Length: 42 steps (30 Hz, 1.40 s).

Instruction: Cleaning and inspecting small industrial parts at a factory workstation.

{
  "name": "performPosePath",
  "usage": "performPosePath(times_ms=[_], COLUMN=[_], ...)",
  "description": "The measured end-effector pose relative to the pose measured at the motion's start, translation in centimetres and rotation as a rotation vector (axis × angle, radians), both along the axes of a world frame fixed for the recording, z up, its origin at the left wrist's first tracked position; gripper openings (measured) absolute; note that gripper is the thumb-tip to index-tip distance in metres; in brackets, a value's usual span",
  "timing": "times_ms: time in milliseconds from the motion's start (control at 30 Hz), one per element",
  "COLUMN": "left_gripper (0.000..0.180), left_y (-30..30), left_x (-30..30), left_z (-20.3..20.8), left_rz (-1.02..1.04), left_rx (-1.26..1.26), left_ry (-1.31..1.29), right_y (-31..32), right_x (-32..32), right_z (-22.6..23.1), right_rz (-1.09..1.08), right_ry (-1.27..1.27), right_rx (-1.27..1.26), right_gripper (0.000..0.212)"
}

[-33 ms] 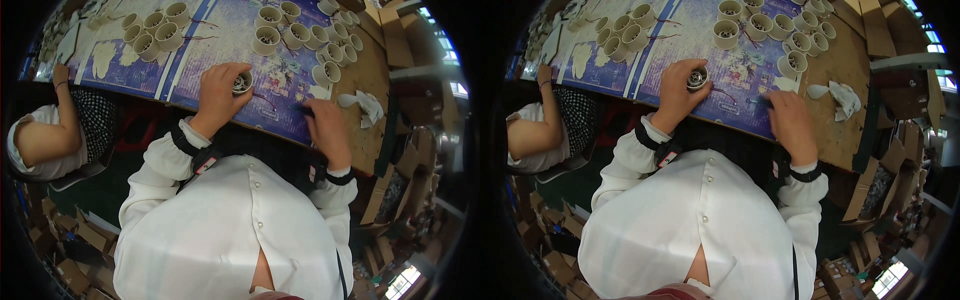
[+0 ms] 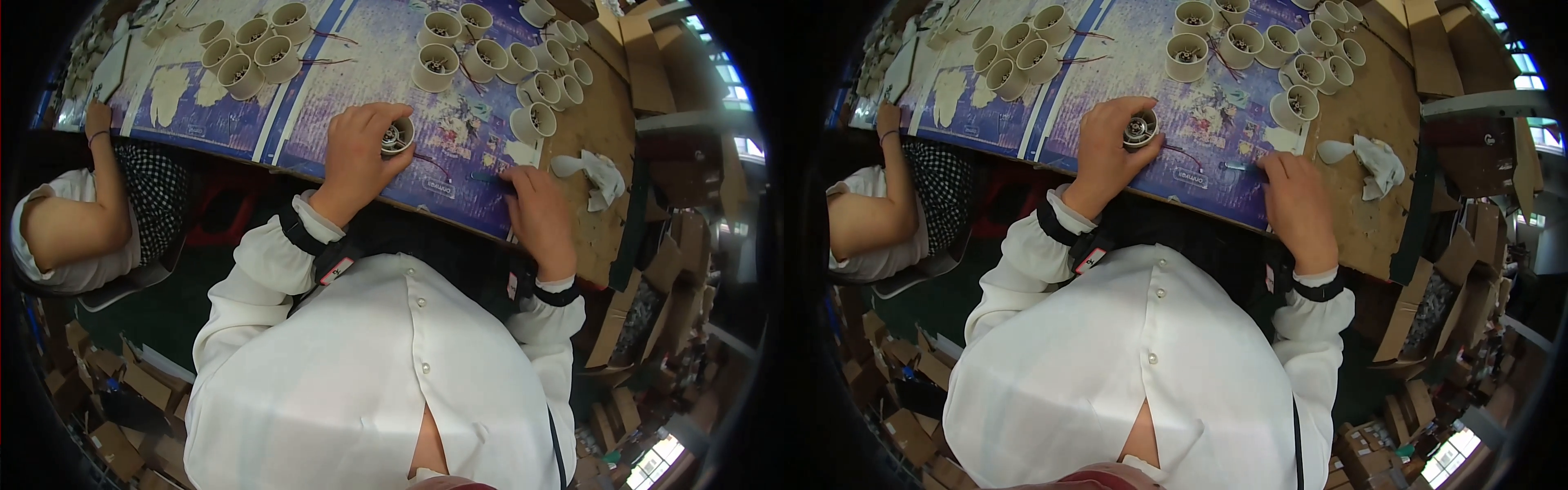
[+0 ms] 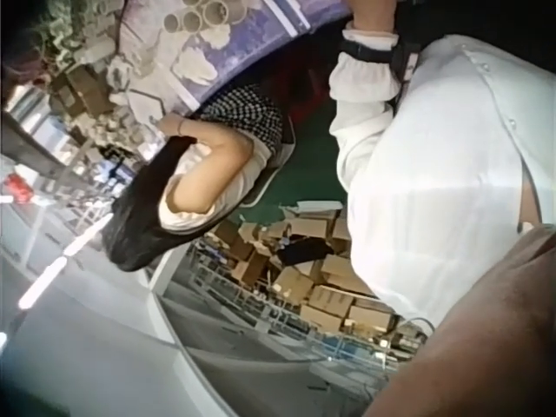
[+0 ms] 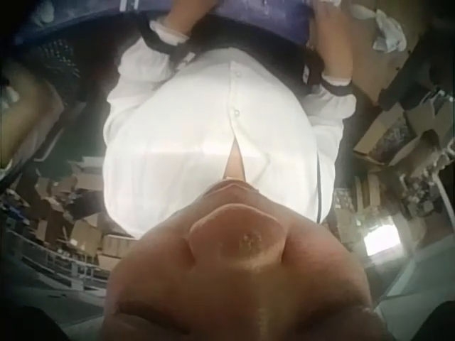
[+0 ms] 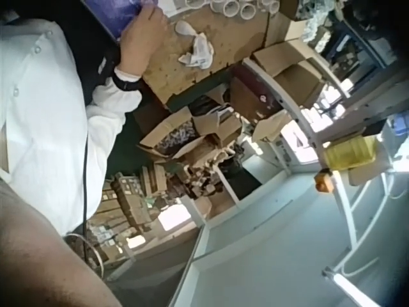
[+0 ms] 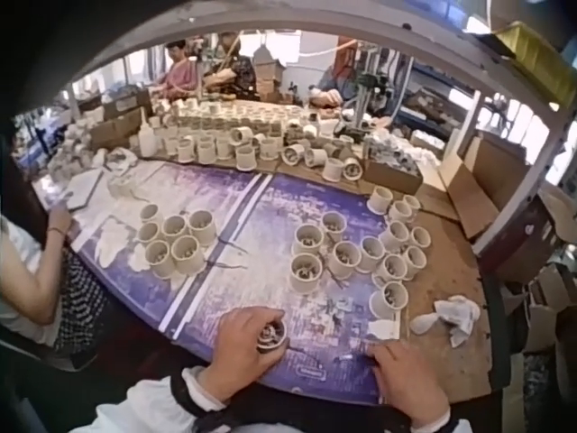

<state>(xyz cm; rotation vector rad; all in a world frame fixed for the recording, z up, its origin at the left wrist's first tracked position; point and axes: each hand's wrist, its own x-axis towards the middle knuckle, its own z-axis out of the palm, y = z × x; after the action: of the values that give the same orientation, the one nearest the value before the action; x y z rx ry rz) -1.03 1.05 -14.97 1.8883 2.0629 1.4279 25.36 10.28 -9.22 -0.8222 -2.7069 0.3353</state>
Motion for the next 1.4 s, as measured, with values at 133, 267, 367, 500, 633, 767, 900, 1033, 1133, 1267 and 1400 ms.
performPosePath(times_ms=[133,267,367,500,633,767,900,1033,1133,1267,1400], left_gripper=[0.047,0.051,0.054,0.057,0.057,0.064,0.055,0.06,0.059,0.055,0.056], left_y=[0.1,-0.1,-0.3,0.0,0.1,0.2,0.1,0.0,0.2,0.3,0.2], left_x=[0.3,0.2,0.3,0.2,-0.2,-0.6,-0.8,-0.8,-0.8,-0.7,-0.7], left_z=[0.2,0.2,0.1,-0.3,-0.2,-0.3,-0.5,-0.7,-0.8,-0.6,-0.3], left_rz=[-0.005,0.01,0.048,0.021,-0.003,-0.022,0.02,0.014,0.016,0.032,0.029], left_rx=[-0.005,-0.021,-0.046,-0.02,0.022,0.031,0.021,-0.037,-0.025,0.023,0.0], left_ry=[0.002,-0.006,-0.025,-0.001,0.066,0.067,0.023,-0.038,-0.035,-0.018,-0.017], right_y=[0.2,0.4,0.9,1.0,0.6,1.1,2.4,3.3,3.1,2.4,1.4], right_x=[0.4,-0.8,-1.3,-2.1,-2.8,-3.0,-3.4,-4.6,-6.3,-8.1,-9.5], right_z=[0.1,-0.2,-0.7,-1.0,-0.8,-0.5,0.0,0.6,0.0,-2.1,-2.0], right_rz=[-0.043,-0.007,0.01,-0.015,-0.044,-0.007,0.106,0.136,0.05,0.015,-0.153], right_ry=[-0.225,-0.219,-0.212,-0.243,-0.271,-0.28,-0.194,0.081,0.424,0.46,0.688], right_rx=[0.065,0.078,0.092,0.126,0.15,0.162,0.14,-0.011,-0.247,-0.449,-0.719], right_gripper=[0.025,0.023,0.024,0.026,0.026,0.027,0.03,0.026,0.022,0.015,0.013])
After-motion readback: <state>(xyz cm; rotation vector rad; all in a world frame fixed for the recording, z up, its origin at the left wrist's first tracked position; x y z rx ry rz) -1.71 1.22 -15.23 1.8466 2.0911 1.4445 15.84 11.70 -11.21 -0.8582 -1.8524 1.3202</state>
